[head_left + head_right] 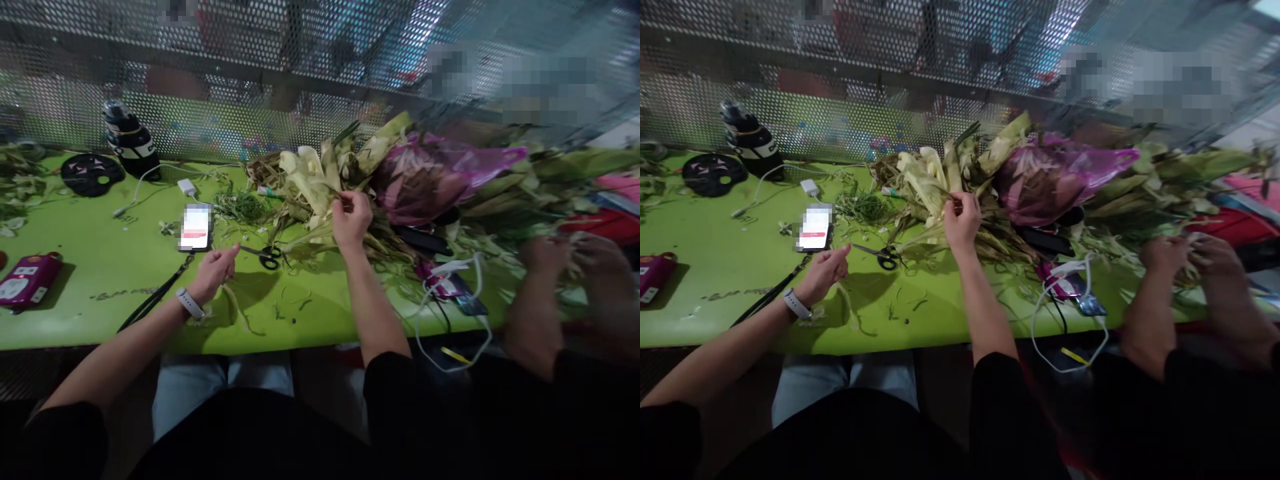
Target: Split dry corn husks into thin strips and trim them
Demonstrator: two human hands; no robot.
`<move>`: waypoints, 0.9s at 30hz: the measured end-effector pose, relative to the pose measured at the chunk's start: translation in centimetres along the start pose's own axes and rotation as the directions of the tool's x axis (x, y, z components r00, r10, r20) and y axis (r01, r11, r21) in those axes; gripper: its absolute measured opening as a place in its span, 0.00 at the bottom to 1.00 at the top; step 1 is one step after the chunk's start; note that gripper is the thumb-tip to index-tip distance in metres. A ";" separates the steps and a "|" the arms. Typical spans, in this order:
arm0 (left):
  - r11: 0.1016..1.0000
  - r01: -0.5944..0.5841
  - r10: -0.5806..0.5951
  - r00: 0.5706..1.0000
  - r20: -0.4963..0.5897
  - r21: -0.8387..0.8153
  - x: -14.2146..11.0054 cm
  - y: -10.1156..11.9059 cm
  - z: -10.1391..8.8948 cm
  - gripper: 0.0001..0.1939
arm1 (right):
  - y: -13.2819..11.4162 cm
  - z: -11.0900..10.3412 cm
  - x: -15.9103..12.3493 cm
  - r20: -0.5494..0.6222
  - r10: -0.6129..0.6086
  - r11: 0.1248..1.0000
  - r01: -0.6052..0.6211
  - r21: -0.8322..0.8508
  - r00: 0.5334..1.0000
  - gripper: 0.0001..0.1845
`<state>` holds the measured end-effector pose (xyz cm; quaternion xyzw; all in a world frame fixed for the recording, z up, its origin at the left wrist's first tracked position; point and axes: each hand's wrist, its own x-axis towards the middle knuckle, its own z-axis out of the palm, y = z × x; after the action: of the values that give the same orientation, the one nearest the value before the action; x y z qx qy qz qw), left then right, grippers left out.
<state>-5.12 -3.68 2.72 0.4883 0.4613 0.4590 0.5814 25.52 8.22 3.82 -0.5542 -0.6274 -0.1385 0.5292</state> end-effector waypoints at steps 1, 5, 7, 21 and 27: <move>0.999 0.007 -0.008 1.000 0.024 0.051 -0.3 0.4 0.3 0.30 | 0.2 0.1 -0.3 -0.012 0.015 1.000 -0.014 0.011 1.000 0.10; 0.975 0.023 -0.044 0.995 0.090 0.220 -0.7 2.0 1.8 0.30 | 0.2 0.2 -1.4 -0.020 0.026 0.998 -0.025 0.056 0.999 0.10; 0.976 -0.003 -0.022 0.993 0.113 0.217 0.1 2.5 2.5 0.27 | -0.4 0.1 -2.0 0.006 -0.018 0.997 0.017 0.075 1.000 0.10; 0.980 -0.148 0.159 0.984 0.075 -0.135 7.4 -1.1 7.2 0.17 | -5.1 -0.1 -5.5 0.246 -0.261 0.948 0.201 0.245 0.933 0.12; 0.962 -0.215 0.230 0.970 0.075 -0.168 7.7 -2.3 7.0 0.21 | -4.9 0.4 -5.7 0.265 0.110 0.932 -0.192 0.306 0.958 0.16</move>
<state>3.16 2.64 0.48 0.5103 0.3375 0.5332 0.5842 20.15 3.74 1.06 -0.5177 -0.6571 0.0785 0.5423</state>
